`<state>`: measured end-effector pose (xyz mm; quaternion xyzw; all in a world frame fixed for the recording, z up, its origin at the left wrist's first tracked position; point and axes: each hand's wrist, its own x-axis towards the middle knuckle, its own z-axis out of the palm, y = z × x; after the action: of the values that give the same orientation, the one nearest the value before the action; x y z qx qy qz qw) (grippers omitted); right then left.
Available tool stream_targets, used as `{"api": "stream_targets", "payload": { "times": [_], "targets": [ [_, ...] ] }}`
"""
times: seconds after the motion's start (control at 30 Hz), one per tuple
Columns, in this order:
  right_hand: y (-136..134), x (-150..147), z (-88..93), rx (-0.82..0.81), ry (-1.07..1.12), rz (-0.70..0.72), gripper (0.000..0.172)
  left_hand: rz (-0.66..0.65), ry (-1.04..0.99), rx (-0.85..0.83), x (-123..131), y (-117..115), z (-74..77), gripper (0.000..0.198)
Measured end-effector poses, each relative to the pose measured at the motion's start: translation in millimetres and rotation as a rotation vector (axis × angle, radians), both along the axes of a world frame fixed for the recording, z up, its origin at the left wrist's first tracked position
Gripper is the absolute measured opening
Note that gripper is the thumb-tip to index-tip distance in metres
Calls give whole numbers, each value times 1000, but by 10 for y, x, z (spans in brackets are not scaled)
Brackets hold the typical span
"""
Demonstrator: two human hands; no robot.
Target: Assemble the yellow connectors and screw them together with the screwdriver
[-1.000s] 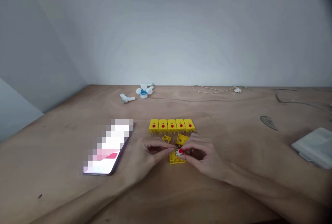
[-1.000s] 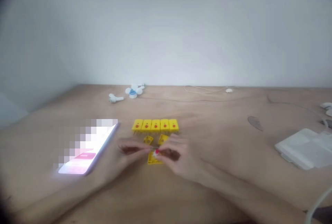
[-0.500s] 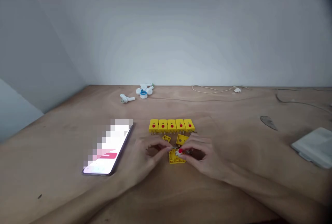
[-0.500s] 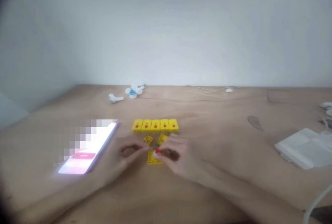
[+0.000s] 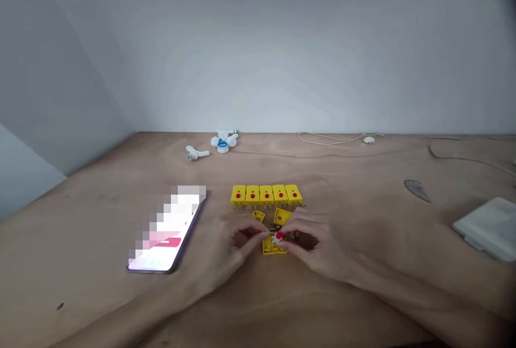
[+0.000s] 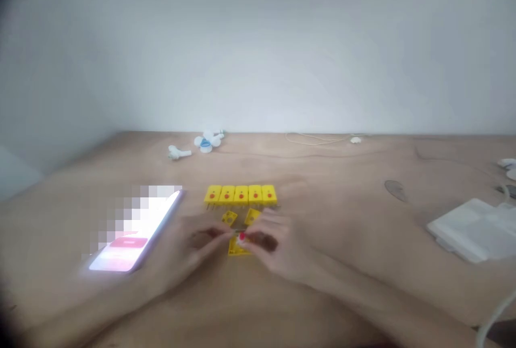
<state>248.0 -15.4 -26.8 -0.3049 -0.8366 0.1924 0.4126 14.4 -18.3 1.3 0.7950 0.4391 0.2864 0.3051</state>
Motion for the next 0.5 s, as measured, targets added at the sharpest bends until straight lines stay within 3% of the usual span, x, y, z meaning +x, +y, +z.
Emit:
{"api": "stream_targets", "payload": {
  "times": [0.5],
  "targets": [
    [-8, 10, -36, -47, -2, -15, 5, -14, 6, 2, -23, 4, -39, 18]
  ]
}}
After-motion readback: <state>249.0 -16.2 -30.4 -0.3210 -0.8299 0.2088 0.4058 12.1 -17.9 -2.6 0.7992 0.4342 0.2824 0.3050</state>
